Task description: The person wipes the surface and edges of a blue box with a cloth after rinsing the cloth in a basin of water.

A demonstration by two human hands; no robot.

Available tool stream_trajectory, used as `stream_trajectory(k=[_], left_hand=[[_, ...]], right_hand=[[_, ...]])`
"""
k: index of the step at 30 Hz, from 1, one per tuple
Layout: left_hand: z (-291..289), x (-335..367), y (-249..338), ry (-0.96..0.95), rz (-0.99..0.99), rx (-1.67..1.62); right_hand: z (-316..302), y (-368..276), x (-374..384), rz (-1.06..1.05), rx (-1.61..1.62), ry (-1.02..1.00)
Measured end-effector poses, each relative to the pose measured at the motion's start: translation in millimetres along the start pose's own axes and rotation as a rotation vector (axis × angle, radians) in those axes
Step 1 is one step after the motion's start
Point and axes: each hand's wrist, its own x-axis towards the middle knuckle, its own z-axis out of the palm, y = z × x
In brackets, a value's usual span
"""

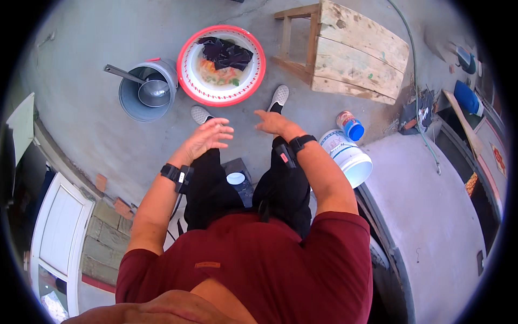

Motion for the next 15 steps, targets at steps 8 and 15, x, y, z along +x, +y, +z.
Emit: stream_trajectory(k=[8,15], left_hand=[[-176,192,9,0.438,0.442,-0.656],[-209,315,-3,0.611,0.177,-0.518]], right_hand=[[-14,9,249,-0.29,-0.485,0.492],[-8,39,349,-0.24,-0.434,1.015]])
